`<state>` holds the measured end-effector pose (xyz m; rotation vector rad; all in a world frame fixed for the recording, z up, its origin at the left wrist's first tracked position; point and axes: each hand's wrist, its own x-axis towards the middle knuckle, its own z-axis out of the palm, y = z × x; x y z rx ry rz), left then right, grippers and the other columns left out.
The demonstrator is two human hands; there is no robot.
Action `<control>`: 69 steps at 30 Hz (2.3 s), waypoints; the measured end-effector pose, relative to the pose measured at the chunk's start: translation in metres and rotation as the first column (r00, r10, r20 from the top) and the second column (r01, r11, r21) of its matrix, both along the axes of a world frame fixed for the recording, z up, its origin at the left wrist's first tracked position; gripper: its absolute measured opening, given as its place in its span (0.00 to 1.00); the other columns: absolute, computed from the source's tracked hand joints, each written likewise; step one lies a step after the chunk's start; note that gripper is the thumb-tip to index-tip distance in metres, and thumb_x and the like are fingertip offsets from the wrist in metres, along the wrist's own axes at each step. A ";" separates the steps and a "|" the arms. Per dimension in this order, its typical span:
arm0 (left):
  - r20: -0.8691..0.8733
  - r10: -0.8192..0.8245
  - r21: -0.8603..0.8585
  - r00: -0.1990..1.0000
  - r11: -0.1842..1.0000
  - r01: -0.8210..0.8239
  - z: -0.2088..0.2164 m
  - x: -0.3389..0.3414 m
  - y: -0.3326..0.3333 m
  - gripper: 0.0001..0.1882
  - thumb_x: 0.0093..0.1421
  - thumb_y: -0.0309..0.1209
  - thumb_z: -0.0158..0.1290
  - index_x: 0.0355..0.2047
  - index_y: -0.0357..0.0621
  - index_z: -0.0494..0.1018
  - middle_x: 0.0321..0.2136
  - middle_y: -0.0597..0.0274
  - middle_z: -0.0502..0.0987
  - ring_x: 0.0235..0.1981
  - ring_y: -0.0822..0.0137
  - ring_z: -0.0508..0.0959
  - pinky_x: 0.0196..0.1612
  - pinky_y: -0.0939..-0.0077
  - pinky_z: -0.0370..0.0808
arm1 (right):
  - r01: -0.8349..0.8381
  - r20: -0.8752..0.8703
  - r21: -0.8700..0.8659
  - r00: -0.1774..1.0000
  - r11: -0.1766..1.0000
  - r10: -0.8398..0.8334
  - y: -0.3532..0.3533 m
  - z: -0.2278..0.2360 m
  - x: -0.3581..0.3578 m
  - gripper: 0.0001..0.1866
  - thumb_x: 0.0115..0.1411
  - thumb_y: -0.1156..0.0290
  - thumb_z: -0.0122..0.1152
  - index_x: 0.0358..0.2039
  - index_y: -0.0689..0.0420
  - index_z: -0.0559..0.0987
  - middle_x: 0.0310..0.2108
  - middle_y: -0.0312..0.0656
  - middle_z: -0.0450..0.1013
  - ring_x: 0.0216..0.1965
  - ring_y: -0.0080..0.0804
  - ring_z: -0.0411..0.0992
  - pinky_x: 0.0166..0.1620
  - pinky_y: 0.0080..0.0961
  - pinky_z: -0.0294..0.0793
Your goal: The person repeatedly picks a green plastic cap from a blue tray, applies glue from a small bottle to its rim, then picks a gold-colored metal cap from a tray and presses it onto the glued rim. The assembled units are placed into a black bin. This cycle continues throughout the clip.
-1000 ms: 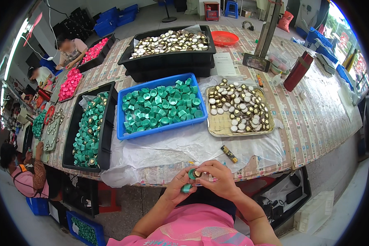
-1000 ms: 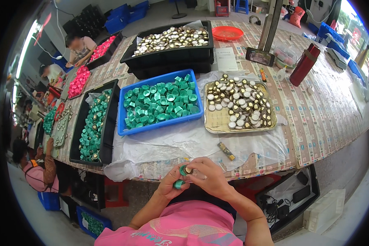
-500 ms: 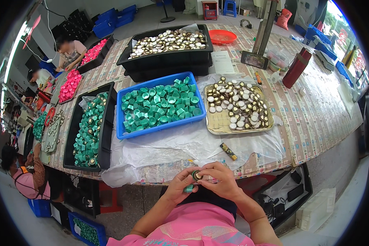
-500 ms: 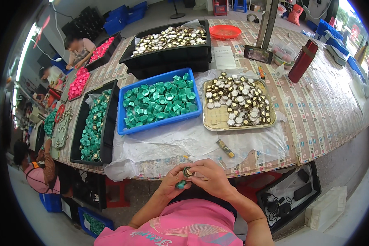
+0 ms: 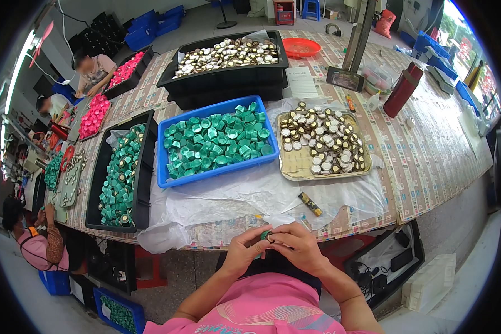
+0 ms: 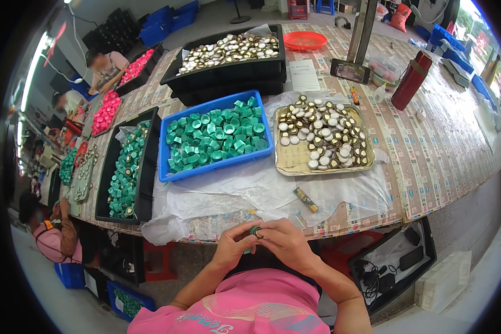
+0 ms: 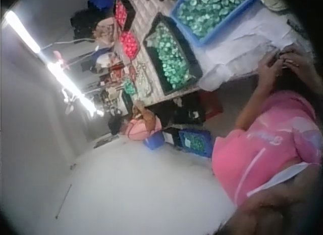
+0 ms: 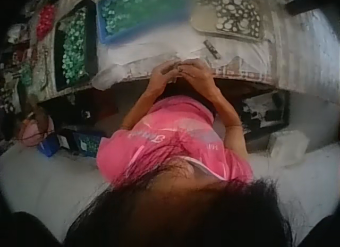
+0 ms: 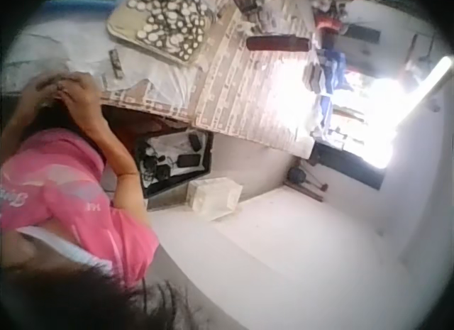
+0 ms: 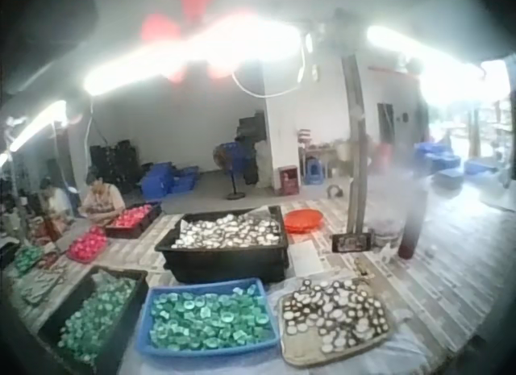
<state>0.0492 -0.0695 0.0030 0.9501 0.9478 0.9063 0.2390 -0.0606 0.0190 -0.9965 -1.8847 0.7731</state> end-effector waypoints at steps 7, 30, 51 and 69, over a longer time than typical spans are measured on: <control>0.001 0.078 0.069 0.997 0.995 -0.078 -0.002 0.010 -0.009 0.17 0.65 0.27 0.49 0.53 0.35 0.68 0.33 0.63 0.75 0.29 0.76 0.73 0.29 0.83 0.72 | -0.012 -0.047 -0.018 0.999 1.000 0.011 -0.001 -0.003 -0.005 0.15 0.48 0.76 0.68 0.39 0.56 0.80 0.39 0.41 0.74 0.40 0.39 0.72 0.41 0.30 0.73; 0.459 0.862 0.028 0.215 0.228 -0.973 0.050 -0.275 0.085 0.23 0.61 0.28 0.54 0.56 0.50 0.65 0.45 0.58 0.72 0.30 0.73 0.73 0.32 0.79 0.76 | -0.005 -0.111 -0.170 0.994 0.985 -0.014 -0.005 -0.004 -0.006 0.07 0.52 0.79 0.64 0.34 0.58 0.81 0.32 0.43 0.76 0.34 0.37 0.75 0.36 0.27 0.75; 0.670 0.459 -0.553 0.584 0.833 -0.020 -0.008 -0.044 0.027 0.12 0.59 0.17 0.44 0.45 0.33 0.67 0.50 0.44 0.69 0.49 0.55 0.74 0.49 0.69 0.79 | 0.170 0.372 -0.056 0.918 0.984 -0.138 0.021 -0.025 0.002 0.19 0.50 0.66 0.66 0.40 0.61 0.76 0.37 0.48 0.72 0.39 0.48 0.69 0.44 0.40 0.67; 0.489 0.362 -0.538 0.794 0.841 -0.052 0.002 -0.008 0.003 0.21 0.65 0.30 0.48 0.58 0.48 0.63 0.46 0.58 0.73 0.41 0.65 0.78 0.40 0.80 0.80 | 0.259 -0.143 -0.143 0.949 0.955 -0.279 -0.010 0.005 0.017 0.18 0.44 0.72 0.75 0.33 0.60 0.75 0.31 0.39 0.70 0.32 0.29 0.69 0.35 0.22 0.68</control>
